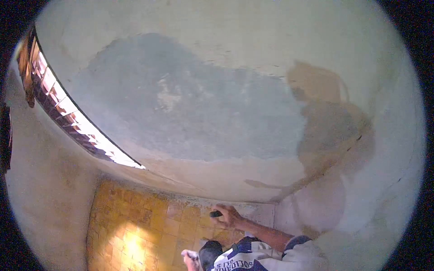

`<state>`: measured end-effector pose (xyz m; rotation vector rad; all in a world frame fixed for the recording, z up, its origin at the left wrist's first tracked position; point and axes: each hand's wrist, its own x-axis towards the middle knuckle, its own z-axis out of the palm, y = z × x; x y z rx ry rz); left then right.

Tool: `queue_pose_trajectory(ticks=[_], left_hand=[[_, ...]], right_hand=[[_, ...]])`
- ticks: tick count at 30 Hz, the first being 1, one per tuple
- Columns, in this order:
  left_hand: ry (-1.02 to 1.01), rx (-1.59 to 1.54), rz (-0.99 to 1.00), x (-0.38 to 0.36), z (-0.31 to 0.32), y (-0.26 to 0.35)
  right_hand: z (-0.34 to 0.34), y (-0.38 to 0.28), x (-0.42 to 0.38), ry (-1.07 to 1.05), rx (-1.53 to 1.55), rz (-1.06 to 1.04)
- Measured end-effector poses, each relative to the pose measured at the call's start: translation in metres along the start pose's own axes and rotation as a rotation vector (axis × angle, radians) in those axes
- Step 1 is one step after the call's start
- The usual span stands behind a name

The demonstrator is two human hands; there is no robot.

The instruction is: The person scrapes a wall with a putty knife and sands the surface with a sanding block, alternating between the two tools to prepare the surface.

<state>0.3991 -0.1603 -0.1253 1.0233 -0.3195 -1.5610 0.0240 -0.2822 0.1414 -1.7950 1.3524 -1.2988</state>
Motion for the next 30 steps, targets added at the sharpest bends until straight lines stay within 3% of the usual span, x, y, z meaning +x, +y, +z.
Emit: queue_pose_trajectory(ticks=[3, 6, 9, 13, 14, 16, 17, 20, 22, 23, 25, 27, 28, 30], left_hand=[[0.405, 0.076, 0.107, 0.022, -0.014, 0.057], [0.516, 0.109, 0.160, 0.054, -0.021, 0.103], [0.502, 0.177, 0.173, 0.097, -0.010, 0.149], [0.215, 0.336, 0.198, 0.167, 0.043, 0.203], [0.036, 0.464, 0.265, 0.179, 0.067, 0.220], [-0.131, 0.526, 0.218, 0.199, 0.130, 0.259], [-0.198, 0.580, 0.292, 0.208, 0.163, 0.276], [-0.395, 0.684, 0.502, 0.226, 0.247, 0.312], [-0.534, 0.698, 0.626, 0.238, 0.291, 0.334], [-0.577, 0.701, 0.576, 0.229, 0.318, 0.349], [-0.652, 0.724, 0.728, 0.247, 0.340, 0.358], [-0.775, 0.765, 0.861, 0.257, 0.359, 0.370], [-0.866, 0.793, 0.925, 0.256, 0.367, 0.379], [-1.054, 0.818, 1.072, 0.267, 0.394, 0.394]], right_hand=[[0.031, -0.005, -0.011, 0.227, -0.039, 0.169], [0.047, 0.010, -0.012, 0.300, 0.033, 0.272], [0.041, -0.015, 0.018, 0.462, 0.185, 0.388], [0.019, -0.044, 0.046, 0.793, 0.149, 0.234], [0.008, -0.065, 0.056, 0.886, 0.165, 0.192], [-0.016, -0.097, 0.071, 1.055, 0.217, 0.092], [-0.028, -0.105, 0.073, 1.128, 0.250, 0.039], [-0.056, -0.138, 0.092, 1.250, 0.615, -0.559], [-0.059, -0.133, 0.112, 1.339, 0.476, -0.770], [-0.058, -0.129, 0.124, 1.376, 0.396, -0.879], [-0.051, -0.035, 0.155, 1.697, 0.433, -0.471], [-0.039, 0.001, 0.152, 1.863, 0.416, -0.246], [-0.027, -0.012, 0.142, 1.887, 0.378, -0.245], [-0.022, -0.041, 0.139, 1.822, 0.388, -0.582]])
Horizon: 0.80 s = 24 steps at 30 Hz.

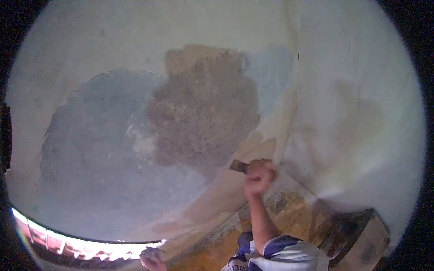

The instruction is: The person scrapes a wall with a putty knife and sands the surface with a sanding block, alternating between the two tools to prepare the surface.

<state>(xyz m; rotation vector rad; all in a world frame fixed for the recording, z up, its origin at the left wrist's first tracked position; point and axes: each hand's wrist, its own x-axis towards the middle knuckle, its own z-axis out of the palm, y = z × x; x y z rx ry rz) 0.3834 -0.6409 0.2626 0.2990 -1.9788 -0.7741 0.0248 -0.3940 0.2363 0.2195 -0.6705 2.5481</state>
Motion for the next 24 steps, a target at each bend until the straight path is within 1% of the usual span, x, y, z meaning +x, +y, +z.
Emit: queue_pose_trajectory(ticks=[1, 2, 3, 4, 6, 7, 8, 9, 12, 14, 15, 17, 18, 19, 20, 21, 24], left_hand=[[-0.039, 0.073, 0.008, 0.007, -0.012, -0.005], [-0.075, 0.140, 0.018, 0.010, -0.023, -0.012], [-0.108, 0.202, 0.024, 0.013, -0.028, -0.018], [-0.108, 0.266, 0.084, 0.017, -0.033, -0.020], [-0.102, 0.371, 0.239, 0.037, -0.040, -0.030], [-0.018, 0.484, 0.512, 0.041, -0.048, -0.046], [-0.011, 0.498, 0.582, 0.054, -0.047, -0.054], [-0.022, 0.493, 0.611, 0.065, -0.047, -0.059], [-0.097, 0.465, 0.656, 0.082, -0.042, -0.066], [-0.149, 0.434, 0.695, 0.089, -0.041, -0.074], [-0.167, 0.415, 0.721, 0.093, -0.039, -0.079], [-0.193, 0.386, 0.784, 0.100, -0.023, -0.080], [-0.199, 0.369, 0.795, 0.101, -0.021, -0.084], [-0.210, 0.355, 0.805, 0.102, -0.019, -0.086], [-0.219, 0.348, 0.813, 0.103, -0.018, -0.088], [-0.233, 0.337, 0.818, 0.103, -0.018, -0.091], [-0.273, 0.311, 0.847, 0.110, -0.021, -0.099]], right_hand=[[0.022, -0.033, -0.001, -0.083, 0.234, -0.103], [0.033, -0.046, 0.002, -0.176, 0.461, -0.215], [0.039, -0.028, 0.006, 0.049, 0.217, -0.214], [0.050, -0.001, 0.004, 0.281, -0.032, -0.204], [0.031, 0.026, -0.006, 0.435, -0.419, -0.332], [0.005, 0.028, -0.012, 0.344, -0.565, -0.466], [0.020, 0.007, -0.014, 0.235, -0.270, -0.426], [0.035, -0.015, -0.016, 0.149, 0.027, -0.371], [0.040, -0.022, -0.020, 0.259, -0.084, -0.355], [0.021, 0.029, -0.021, 0.322, -0.683, -0.541], [0.036, 0.031, -0.025, 0.369, -0.498, -0.485], [0.035, 0.003, -0.004, 0.263, -0.120, -0.444], [0.037, -0.032, -0.006, 0.096, 0.045, -0.443], [0.036, -0.052, -0.008, -0.075, 0.201, -0.426], [0.029, -0.035, -0.005, 0.107, 0.160, -0.325], [0.022, 0.000, 0.001, 0.293, 0.122, -0.216], [0.042, 0.020, 0.006, 0.239, -0.428, -0.364]])
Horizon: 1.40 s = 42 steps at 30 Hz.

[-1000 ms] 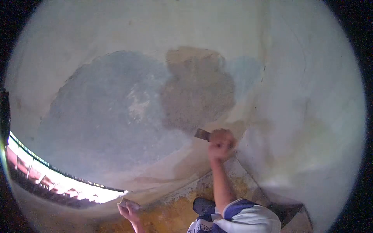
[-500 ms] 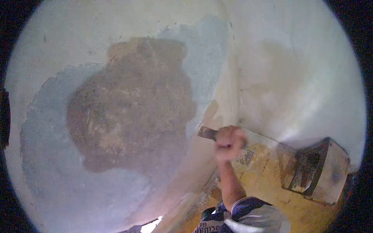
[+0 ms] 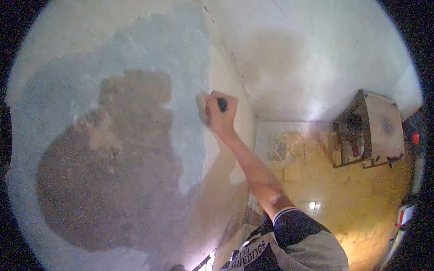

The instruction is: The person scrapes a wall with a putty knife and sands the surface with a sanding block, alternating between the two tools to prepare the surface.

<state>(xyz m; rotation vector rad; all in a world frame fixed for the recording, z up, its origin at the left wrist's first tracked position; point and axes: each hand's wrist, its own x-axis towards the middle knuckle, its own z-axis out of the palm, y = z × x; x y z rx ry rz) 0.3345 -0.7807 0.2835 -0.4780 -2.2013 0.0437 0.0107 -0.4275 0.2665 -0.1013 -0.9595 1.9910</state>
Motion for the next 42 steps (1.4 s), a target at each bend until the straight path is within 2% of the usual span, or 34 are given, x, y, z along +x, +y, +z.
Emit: queue_pose_trajectory(ticks=[2, 5, 8, 9, 12, 13, 15, 17, 18, 20, 21, 23, 25, 27, 29, 30, 32, 33, 35, 38, 41, 42], left_hand=[[-0.010, -0.017, 0.011, -0.001, 0.001, -0.003], [-0.015, -0.042, 0.034, -0.004, 0.002, -0.009], [-0.028, -0.068, 0.070, -0.005, 0.003, -0.016], [-0.030, -0.074, 0.077, -0.009, 0.003, -0.017], [-0.034, -0.085, 0.082, -0.010, 0.005, -0.019], [-0.036, -0.090, 0.086, -0.010, 0.005, -0.021], [-0.042, -0.096, 0.102, -0.009, 0.004, -0.022], [-0.042, -0.106, 0.118, -0.008, 0.004, -0.024], [-0.038, -0.113, 0.127, -0.008, 0.005, -0.025], [-0.034, -0.117, 0.128, -0.006, 0.007, -0.027], [-0.036, -0.116, 0.131, -0.005, 0.008, -0.027], [-0.037, -0.122, 0.139, -0.003, 0.009, -0.026], [-0.044, -0.124, 0.154, -0.002, 0.008, -0.026], [-0.036, -0.136, 0.166, -0.002, 0.009, -0.026], [-0.026, -0.143, 0.166, -0.003, 0.009, -0.027], [-0.022, -0.146, 0.168, -0.004, 0.009, -0.027], [-0.015, -0.152, 0.169, -0.004, 0.006, -0.025], [-0.009, -0.156, 0.173, -0.004, 0.007, -0.025], [0.002, -0.170, 0.181, -0.006, 0.003, -0.024], [0.021, -0.181, 0.193, -0.013, -0.002, -0.019], [0.053, -0.200, 0.208, -0.014, -0.009, -0.015], [0.060, -0.204, 0.214, -0.019, -0.014, -0.013]], right_hand=[[-0.011, -0.031, 0.013, 0.004, 0.434, 0.034], [-0.016, -0.064, 0.010, -0.002, 0.715, 0.023], [0.009, -0.039, -0.014, 0.026, 0.251, 0.038], [0.006, -0.047, -0.014, -0.117, 0.125, -0.023], [0.007, -0.087, -0.011, -0.056, 0.531, 0.046], [0.006, -0.096, -0.011, -0.106, 0.460, -0.086], [0.033, -0.054, -0.023, 0.032, -0.051, -0.106], [0.027, -0.009, -0.030, 0.184, -0.305, -0.220], [0.017, 0.013, -0.029, 0.264, -0.298, -0.327], [0.005, -0.003, -0.020, 0.261, 0.100, -0.208], [-0.008, -0.055, -0.019, 0.177, 0.477, 0.041], [-0.018, -0.019, -0.014, -0.058, 0.648, -0.042], [0.005, 0.020, -0.037, 0.082, -0.312, -0.141], [-0.021, 0.039, -0.059, -0.169, -0.545, -0.147], [-0.051, 0.035, -0.094, -0.008, -0.347, 0.485], [-0.093, 0.065, -0.120, 0.046, -0.364, 0.563], [-0.135, 0.042, -0.169, -0.071, -0.759, 0.607], [-0.169, 0.053, -0.203, -0.110, -0.951, 0.505], [-0.200, 0.017, -0.243, -0.192, -0.709, 0.804], [-0.258, 0.014, -0.285, -0.405, -0.871, 0.779], [-0.264, -0.037, -0.284, -0.517, -1.207, 0.394], [-0.261, -0.057, -0.277, -0.467, -1.148, 0.377]])
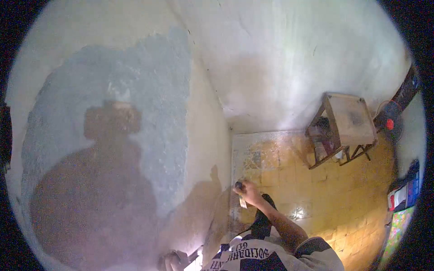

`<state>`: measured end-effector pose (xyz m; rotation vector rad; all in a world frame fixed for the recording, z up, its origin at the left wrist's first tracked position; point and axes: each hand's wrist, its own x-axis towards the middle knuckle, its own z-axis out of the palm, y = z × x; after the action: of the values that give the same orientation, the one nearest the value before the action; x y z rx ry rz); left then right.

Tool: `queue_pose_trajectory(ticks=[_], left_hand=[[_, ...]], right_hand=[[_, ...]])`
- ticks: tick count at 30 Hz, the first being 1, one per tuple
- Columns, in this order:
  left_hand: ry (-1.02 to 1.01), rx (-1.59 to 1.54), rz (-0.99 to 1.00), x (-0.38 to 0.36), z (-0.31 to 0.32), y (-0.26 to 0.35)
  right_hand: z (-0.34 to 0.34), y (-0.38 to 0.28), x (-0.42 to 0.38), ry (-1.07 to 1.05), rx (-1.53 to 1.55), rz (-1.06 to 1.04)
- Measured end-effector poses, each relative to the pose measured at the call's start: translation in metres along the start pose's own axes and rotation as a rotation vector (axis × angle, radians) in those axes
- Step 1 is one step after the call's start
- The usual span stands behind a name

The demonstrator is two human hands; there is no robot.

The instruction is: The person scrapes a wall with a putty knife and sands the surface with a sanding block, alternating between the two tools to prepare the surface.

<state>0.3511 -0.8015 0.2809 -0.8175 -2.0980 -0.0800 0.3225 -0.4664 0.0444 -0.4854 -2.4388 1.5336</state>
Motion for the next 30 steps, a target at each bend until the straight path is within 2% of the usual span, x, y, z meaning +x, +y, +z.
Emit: queue_pose_trajectory(ticks=[2, 3, 5, 6, 9, 12, 13, 14, 16, 17, 21, 24, 25, 27, 29, 30], left_hand=[[0.020, -0.008, 0.021, -0.003, -0.007, 0.003], [0.029, -0.011, 0.033, -0.004, -0.010, 0.004], [0.063, -0.012, 0.032, -0.003, -0.013, 0.009], [0.075, -0.025, -0.053, -0.003, -0.014, 0.015], [0.143, -0.122, 0.004, 0.000, -0.017, 0.010], [0.165, -0.282, -0.084, -0.002, -0.022, 0.011], [0.197, -0.327, -0.108, -0.003, -0.022, 0.012], [0.231, -0.324, -0.067, -0.001, -0.021, 0.009], [0.264, -0.473, -0.140, -0.008, -0.023, 0.010], [0.292, -0.482, -0.210, -0.008, -0.024, 0.013], [0.190, -0.561, -0.388, -0.008, -0.036, 0.032], [-0.053, -0.652, -0.559, -0.028, -0.039, 0.043], [-0.111, -0.649, -0.625, -0.028, -0.039, 0.048], [-0.189, -0.650, -0.730, -0.040, -0.037, 0.057], [-0.256, -0.575, -0.777, -0.038, -0.039, 0.064], [-0.276, -0.498, -0.803, -0.041, -0.042, 0.065]], right_hand=[[-0.042, -0.033, -0.005, 0.076, 0.136, 0.000], [-0.055, -0.053, -0.009, 0.226, 0.332, -0.014], [-0.076, -0.032, -0.020, 0.386, 0.233, 0.002], [-0.087, -0.024, -0.029, 0.467, 0.185, 0.013], [-0.111, -0.013, -0.071, 0.405, 0.440, 0.077], [-0.129, -0.013, -0.127, 0.322, 0.655, 0.292], [-0.130, -0.011, -0.146, 0.318, 0.713, 0.289], [-0.133, -0.007, -0.162, 0.252, 0.622, 0.393], [-0.142, -0.012, -0.185, 0.115, 0.437, 0.593], [-0.141, -0.016, -0.195, 0.118, 0.410, 0.630], [-0.138, -0.018, -0.193, -0.048, -0.070, 0.164], [-0.136, -0.063, -0.140, -0.337, -0.172, 0.059], [-0.133, -0.091, -0.116, -0.335, -0.248, -0.066], [-0.136, -0.165, -0.063, -0.336, -0.209, -0.076], [-0.142, -0.209, -0.016, -0.226, -0.226, -0.110], [-0.149, -0.231, 0.006, -0.134, -0.321, -0.229]])
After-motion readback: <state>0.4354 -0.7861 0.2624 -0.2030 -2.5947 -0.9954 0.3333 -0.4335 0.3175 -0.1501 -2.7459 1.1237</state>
